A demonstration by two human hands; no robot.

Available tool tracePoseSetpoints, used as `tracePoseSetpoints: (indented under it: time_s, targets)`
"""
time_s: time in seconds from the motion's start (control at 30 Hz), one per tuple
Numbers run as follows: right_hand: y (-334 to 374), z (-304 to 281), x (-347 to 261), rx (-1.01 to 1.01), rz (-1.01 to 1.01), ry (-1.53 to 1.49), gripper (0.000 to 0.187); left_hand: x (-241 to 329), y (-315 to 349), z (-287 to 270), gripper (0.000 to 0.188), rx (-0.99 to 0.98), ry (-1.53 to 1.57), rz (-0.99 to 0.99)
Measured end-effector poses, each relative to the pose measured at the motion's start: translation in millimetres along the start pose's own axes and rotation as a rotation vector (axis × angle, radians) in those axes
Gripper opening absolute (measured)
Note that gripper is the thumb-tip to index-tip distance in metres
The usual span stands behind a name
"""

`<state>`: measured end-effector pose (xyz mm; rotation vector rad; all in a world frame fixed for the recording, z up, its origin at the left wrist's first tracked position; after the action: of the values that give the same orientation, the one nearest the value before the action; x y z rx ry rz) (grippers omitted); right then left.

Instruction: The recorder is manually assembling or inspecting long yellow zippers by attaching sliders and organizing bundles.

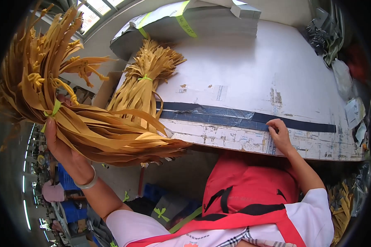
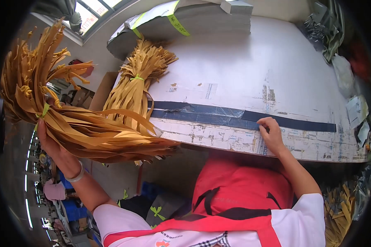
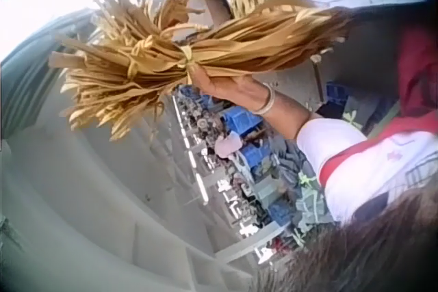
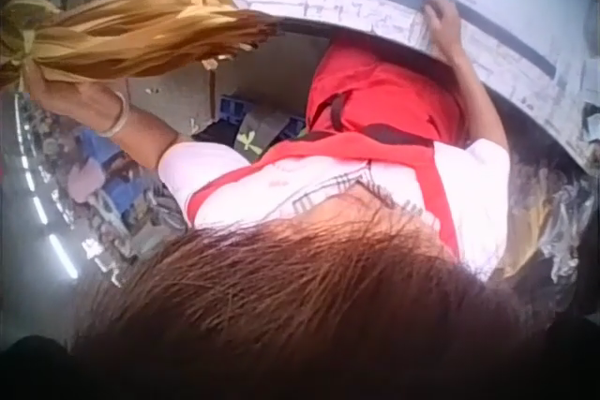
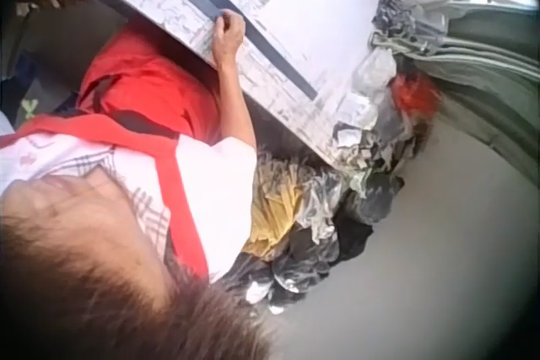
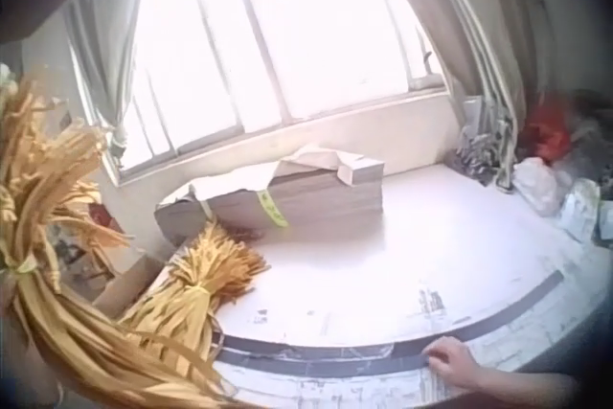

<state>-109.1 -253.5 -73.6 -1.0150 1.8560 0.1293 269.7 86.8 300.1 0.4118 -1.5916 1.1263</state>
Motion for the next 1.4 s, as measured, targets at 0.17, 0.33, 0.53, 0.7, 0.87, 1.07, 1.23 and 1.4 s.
tracePoseSetpoints:
  time_s: [0.17, 0.33, 0.53, 0.7, 0.87, 1.07, 1.23, 1.4]
  targets:
    - [-22, -3, -74, -0.043, 0.031, -0.370, 0.030, 106, 33, 62, 0.059, 0.107, 0.006, -0.024]
    - [-26, -6, -151, -0.145, -0.152, -0.556, 0.052, 136, 58, 114, 0.073, -0.174, -0.526, 0.632]
    - [10, -5, -123, -0.134, -0.030, -0.906, 0.054, 151, 22, 193, 0.061, -0.709, -0.625, 0.451]
    - [47, -41, -45, 0.061, 0.198, -0.889, 0.045, 74, -24, 317, 0.048, -0.360, -0.807, 1.420]
    - [74, -96, 23, 0.282, 0.159, -0.414, 0.034, -36, -70, 431, 0.040, -0.632, -0.238, 0.686]
    - [72, -119, 47, 0.549, 0.159, -0.170, 0.021, -161, -152, 551, 0.032, -0.772, 0.106, -0.142]
    - [84, -123, 42, 0.525, 0.171, 0.001, 0.015, -236, -93, 628, 0.045, -0.787, -0.015, -0.513]
    - [74, -114, 33, 0.524, 0.122, -0.109, 0.012, -327, -118, 636, 0.056, -0.615, -0.101, -0.318]
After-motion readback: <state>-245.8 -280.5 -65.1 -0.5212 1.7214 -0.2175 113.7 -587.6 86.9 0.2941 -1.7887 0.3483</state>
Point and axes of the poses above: each hand's wrist, its own y-axis away from the middle knuckle, its own z-axis out of the palm, x = y × z, the point moved 4 cm from there along -y, towards the middle knuckle, and after that the axes turned 12 degrees about -z, right-handed, at the moved point
